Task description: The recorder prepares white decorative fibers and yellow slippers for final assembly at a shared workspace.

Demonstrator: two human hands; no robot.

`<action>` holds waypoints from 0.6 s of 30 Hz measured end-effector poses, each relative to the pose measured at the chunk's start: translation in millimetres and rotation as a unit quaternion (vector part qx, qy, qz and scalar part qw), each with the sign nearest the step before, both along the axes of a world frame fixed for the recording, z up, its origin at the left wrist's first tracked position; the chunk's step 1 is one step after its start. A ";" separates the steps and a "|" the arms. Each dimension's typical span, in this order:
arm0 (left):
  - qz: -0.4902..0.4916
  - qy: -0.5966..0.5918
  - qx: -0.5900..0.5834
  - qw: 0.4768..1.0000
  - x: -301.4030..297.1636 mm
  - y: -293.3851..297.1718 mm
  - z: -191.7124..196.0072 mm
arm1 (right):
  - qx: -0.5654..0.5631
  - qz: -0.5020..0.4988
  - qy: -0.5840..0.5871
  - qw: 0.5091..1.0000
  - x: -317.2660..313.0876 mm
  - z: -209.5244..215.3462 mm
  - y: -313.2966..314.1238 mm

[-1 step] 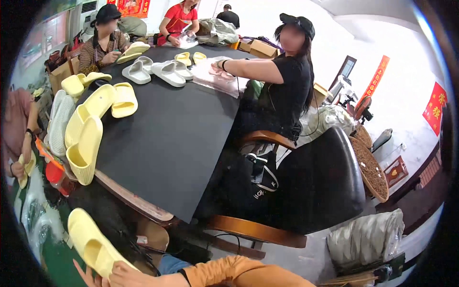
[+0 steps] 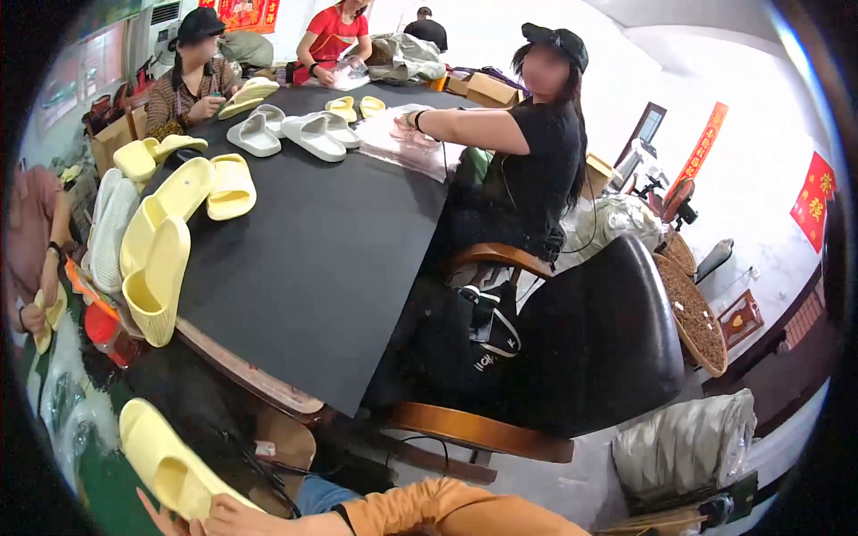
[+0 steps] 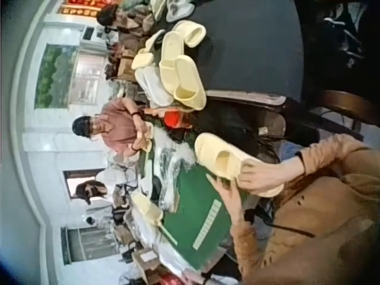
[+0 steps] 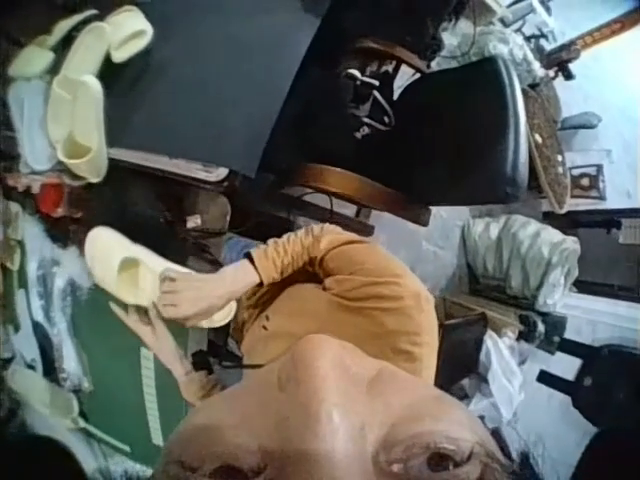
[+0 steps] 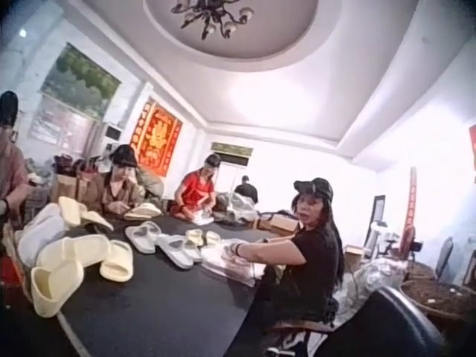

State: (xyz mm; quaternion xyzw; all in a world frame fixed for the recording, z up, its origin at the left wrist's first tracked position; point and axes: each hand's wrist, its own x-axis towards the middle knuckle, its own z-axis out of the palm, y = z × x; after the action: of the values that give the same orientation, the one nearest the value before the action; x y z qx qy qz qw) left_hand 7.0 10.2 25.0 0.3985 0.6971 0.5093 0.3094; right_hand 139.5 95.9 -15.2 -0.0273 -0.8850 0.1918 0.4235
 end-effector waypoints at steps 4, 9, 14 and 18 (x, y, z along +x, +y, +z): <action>0.117 0.069 -0.034 0.990 -3.6 -7.1 -6.4 | 0.059 0.099 0.014 0.993 -8.4 -5.7 -3.7; 0.204 -0.097 0.039 0.974 -15.8 -13.5 -22.6 | 0.087 0.055 -0.041 0.994 -31.9 -32.9 -6.8; 0.257 -0.235 0.113 0.931 -36.1 -31.1 -35.1 | 0.003 0.047 -0.034 0.998 -31.7 -34.9 -8.5; 0.273 -0.244 0.099 0.925 -49.2 -42.3 -46.2 | -0.052 0.044 -0.093 0.993 -25.6 -29.9 -12.9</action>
State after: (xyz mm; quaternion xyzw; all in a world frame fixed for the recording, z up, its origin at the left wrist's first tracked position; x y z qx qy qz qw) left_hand -42.1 -32.1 -21.2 0.0850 0.6280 0.7218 0.2782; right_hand 114.0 83.0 -45.2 -0.0281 -0.9096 0.2529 0.3283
